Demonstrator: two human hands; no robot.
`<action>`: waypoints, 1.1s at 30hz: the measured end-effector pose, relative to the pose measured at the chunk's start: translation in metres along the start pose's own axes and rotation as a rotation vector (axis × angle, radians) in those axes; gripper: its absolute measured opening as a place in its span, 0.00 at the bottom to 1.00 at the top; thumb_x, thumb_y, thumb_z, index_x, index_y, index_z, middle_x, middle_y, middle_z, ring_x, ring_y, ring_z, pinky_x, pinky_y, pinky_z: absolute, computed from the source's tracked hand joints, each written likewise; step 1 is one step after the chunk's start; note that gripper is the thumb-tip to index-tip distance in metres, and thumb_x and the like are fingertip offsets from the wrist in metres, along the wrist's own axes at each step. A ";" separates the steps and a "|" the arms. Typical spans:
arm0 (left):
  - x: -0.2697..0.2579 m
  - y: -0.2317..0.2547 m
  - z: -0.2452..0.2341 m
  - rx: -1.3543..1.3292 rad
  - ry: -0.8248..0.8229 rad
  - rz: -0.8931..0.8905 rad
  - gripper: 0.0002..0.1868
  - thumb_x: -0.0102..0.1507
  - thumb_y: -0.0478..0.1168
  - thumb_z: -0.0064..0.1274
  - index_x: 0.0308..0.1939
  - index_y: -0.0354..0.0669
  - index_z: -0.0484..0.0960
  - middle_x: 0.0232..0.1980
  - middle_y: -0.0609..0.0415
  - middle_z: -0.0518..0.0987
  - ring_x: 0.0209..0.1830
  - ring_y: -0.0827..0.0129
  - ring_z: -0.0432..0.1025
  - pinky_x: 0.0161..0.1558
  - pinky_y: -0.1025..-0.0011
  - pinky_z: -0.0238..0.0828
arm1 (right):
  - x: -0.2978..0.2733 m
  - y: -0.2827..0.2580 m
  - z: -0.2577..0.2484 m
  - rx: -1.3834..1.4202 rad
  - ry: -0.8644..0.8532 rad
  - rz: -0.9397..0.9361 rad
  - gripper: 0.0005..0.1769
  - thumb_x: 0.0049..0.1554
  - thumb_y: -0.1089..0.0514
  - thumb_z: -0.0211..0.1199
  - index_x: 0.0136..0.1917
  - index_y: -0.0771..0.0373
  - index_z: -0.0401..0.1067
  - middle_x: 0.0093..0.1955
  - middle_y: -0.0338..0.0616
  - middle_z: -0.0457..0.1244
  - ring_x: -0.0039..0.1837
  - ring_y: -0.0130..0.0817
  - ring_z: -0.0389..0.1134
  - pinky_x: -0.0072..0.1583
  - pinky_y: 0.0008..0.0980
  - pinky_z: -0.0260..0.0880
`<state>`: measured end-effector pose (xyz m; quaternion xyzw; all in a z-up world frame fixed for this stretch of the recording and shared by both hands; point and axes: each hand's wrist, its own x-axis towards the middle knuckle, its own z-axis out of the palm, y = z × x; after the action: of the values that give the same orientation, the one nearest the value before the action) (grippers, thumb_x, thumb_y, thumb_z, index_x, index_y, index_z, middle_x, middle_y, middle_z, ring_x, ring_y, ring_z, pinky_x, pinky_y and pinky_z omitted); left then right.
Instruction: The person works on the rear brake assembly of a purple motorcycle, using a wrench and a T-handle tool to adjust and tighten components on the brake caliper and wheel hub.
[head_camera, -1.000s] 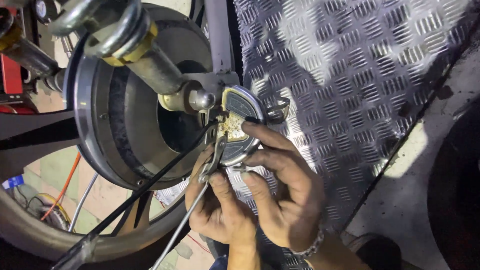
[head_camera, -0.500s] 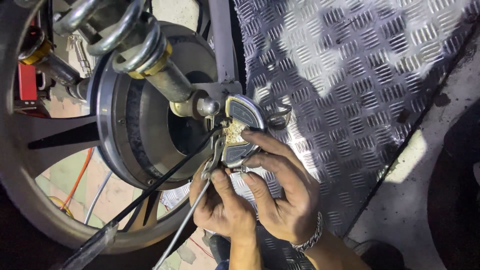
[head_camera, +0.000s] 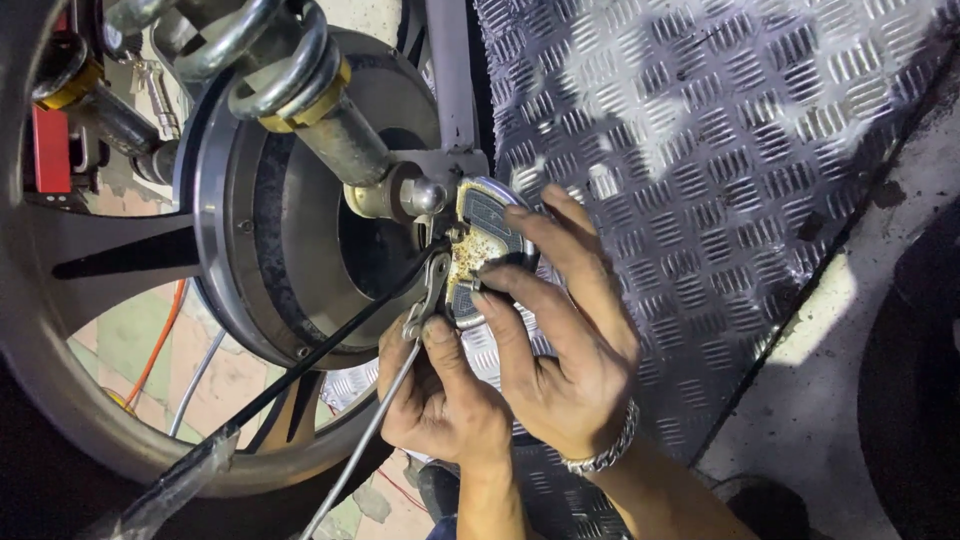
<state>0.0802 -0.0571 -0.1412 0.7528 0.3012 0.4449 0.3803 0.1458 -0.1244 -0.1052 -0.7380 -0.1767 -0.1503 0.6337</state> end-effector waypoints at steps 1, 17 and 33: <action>0.001 0.001 0.000 0.012 -0.014 0.023 0.06 0.67 0.32 0.53 0.44 0.29 0.77 0.41 0.42 0.79 0.41 0.60 0.76 0.45 0.68 0.77 | 0.003 -0.002 0.000 -0.057 0.005 -0.028 0.09 0.62 0.63 0.60 0.45 0.72 0.75 0.58 0.60 0.66 0.68 0.61 0.64 0.69 0.53 0.71; 0.007 0.003 -0.007 -0.033 -0.067 0.063 0.06 0.68 0.31 0.52 0.47 0.31 0.77 0.45 0.39 0.80 0.45 0.56 0.78 0.49 0.65 0.79 | 0.015 -0.015 0.005 -0.182 0.003 -0.059 0.07 0.61 0.60 0.63 0.42 0.63 0.79 0.48 0.44 0.67 0.55 0.45 0.61 0.63 0.46 0.56; 0.014 0.001 -0.020 -0.169 -0.128 0.046 0.06 0.68 0.28 0.52 0.49 0.33 0.77 0.49 0.39 0.80 0.51 0.55 0.78 0.55 0.65 0.81 | 0.015 -0.019 0.012 -0.185 -0.051 -0.142 0.08 0.63 0.61 0.61 0.44 0.65 0.78 0.49 0.45 0.66 0.54 0.46 0.63 0.62 0.48 0.52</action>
<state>0.0681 -0.0402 -0.1281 0.7516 0.2204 0.4281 0.4509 0.1504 -0.1095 -0.0841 -0.7826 -0.2301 -0.1917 0.5458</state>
